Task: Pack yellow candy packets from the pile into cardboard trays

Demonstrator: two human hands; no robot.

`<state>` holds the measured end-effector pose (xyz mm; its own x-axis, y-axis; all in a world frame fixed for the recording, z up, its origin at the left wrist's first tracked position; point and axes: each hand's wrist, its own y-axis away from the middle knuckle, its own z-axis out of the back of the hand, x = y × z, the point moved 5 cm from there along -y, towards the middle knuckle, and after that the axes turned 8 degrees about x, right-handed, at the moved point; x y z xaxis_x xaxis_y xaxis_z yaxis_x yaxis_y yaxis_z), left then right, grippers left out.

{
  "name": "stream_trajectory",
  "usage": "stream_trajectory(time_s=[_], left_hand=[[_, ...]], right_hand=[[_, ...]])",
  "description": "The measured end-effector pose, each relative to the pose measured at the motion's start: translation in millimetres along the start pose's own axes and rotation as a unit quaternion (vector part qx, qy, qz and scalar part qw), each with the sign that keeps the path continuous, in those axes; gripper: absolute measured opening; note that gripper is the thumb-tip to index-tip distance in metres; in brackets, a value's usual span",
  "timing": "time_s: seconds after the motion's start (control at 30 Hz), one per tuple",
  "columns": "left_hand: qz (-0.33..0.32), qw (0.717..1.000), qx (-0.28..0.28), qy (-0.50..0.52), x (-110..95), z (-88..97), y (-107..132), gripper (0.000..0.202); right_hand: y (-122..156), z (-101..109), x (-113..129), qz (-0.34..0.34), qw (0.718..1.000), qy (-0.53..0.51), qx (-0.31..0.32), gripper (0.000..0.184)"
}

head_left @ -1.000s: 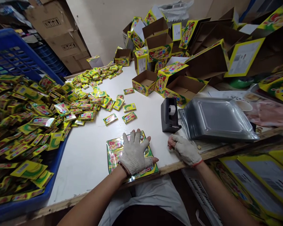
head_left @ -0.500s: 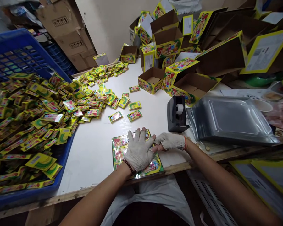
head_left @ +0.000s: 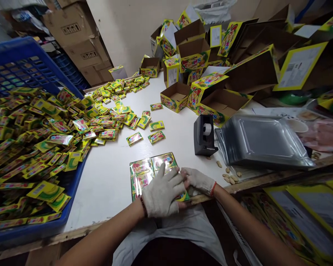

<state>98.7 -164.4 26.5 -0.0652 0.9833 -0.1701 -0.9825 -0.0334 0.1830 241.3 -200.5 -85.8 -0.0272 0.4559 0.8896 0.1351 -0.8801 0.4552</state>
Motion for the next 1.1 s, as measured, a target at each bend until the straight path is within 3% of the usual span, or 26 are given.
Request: stream_trajectory(time_s=[0.1, 0.17, 0.23, 0.3, 0.37, 0.43, 0.53, 0.63, 0.77, 0.9, 1.0, 1.1], left_hand=[[-0.023, 1.0, 0.002, -0.015, -3.7, -13.2, 37.0, 0.058], [-0.015, 0.999, -0.019, -0.047, -1.9, -25.4, 60.0, 0.055], [-0.011, 0.995, -0.052, -0.08, -0.3, -33.9, 74.0, 0.052], [-0.002, 0.992, -0.077, -0.098, 2.1, -35.4, 74.8, 0.047], [0.02, 0.992, -0.078, -0.095, 7.1, -30.9, 62.3, 0.045], [0.057, 0.993, -0.065, -0.079, 15.8, -23.7, 41.8, 0.047], [0.108, 0.991, -0.042, -0.062, 30.3, -15.8, 12.2, 0.053], [0.131, 0.989, -0.048, -0.052, 39.0, -14.2, -0.8, 0.056], [0.124, 0.988, -0.087, -0.02, 41.5, -20.2, 5.8, 0.048], [0.105, 0.983, -0.148, -0.006, 43.9, -30.6, 18.5, 0.039], [0.072, 0.972, -0.224, -0.017, 42.1, -34.5, 27.9, 0.036], [0.077, 0.941, -0.328, -0.012, 40.9, -34.8, 39.2, 0.029]], right_hand=[[25.4, 31.1, 9.8, -0.002, 0.993, 0.055, -0.108, 0.024], [48.8, 67.8, 24.5, 0.019, 0.965, 0.096, -0.242, 0.027], [72.0, 105.1, 41.5, 0.04, 0.903, 0.158, -0.397, 0.032], [81.6, 130.0, 55.2, 0.044, 0.843, 0.226, -0.486, 0.033], [73.1, 142.0, 62.1, 0.036, 0.827, 0.268, -0.493, 0.033], [56.9, 145.5, 63.3, 0.024, 0.838, 0.272, -0.472, 0.035], [41.6, 143.4, 63.2, 0.012, 0.841, 0.256, -0.476, 0.031], [47.1, 135.7, 62.4, 0.024, 0.826, 0.228, -0.514, 0.024], [68.3, 112.7, 49.4, 0.049, 0.824, 0.179, -0.536, 0.031], [68.3, 89.8, 21.4, 0.052, 0.856, 0.098, -0.506, 0.039], [53.0, 88.1, 3.9, 0.046, 0.872, 0.045, -0.486, 0.035], [38.7, 97.5, -5.4, 0.027, 0.871, 0.012, -0.49, 0.031]])
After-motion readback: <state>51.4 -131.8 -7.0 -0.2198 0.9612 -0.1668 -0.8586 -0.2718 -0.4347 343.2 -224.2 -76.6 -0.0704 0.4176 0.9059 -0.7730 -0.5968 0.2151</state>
